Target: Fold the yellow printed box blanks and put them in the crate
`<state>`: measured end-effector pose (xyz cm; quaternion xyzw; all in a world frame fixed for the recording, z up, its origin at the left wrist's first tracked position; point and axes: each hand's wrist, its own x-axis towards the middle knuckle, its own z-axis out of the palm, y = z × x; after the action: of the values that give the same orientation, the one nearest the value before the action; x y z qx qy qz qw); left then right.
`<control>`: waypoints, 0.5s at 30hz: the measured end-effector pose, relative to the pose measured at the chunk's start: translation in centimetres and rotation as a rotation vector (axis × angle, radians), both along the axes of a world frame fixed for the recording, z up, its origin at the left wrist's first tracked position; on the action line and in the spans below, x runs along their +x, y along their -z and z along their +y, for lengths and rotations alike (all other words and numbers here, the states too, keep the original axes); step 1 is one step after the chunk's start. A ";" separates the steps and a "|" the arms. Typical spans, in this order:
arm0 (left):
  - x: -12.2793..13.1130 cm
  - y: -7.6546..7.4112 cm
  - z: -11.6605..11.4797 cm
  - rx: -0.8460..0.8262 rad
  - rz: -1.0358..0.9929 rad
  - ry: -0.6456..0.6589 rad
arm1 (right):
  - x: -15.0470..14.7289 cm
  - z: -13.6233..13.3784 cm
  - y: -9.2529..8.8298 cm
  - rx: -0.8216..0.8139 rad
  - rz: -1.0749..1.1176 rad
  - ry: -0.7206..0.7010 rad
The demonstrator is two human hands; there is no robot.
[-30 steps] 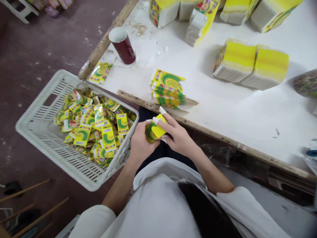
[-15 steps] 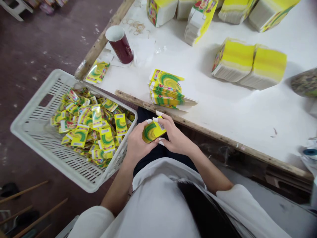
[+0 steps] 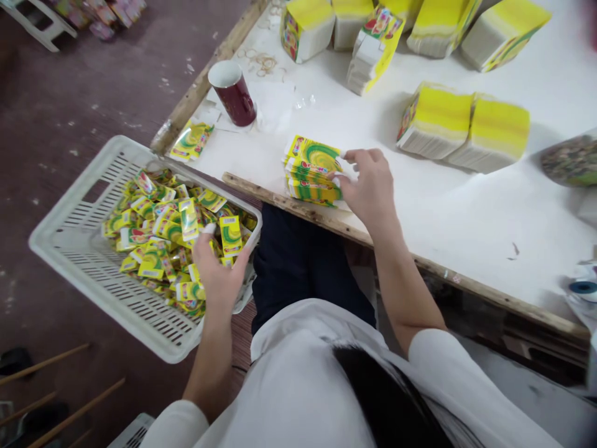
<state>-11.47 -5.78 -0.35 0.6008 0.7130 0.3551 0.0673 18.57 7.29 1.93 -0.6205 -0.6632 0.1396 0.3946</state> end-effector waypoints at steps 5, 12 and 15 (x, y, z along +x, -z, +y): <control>4.2 -0.3 0.8 -0.003 -0.157 0.221 | -0.7 2.7 2.0 -0.109 -0.101 -0.032; 5.4 0.3 0.9 -0.150 -0.305 0.289 | -0.4 2.7 2.6 -0.039 -0.097 -0.100; 6.2 0.7 0.7 -0.212 -0.461 0.337 | -0.8 1.7 1.6 -0.008 -0.051 -0.083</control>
<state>-5.32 -5.05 -1.02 0.6040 0.6023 0.3894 0.3476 17.77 9.03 0.38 -0.5974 -0.6976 0.1424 0.3690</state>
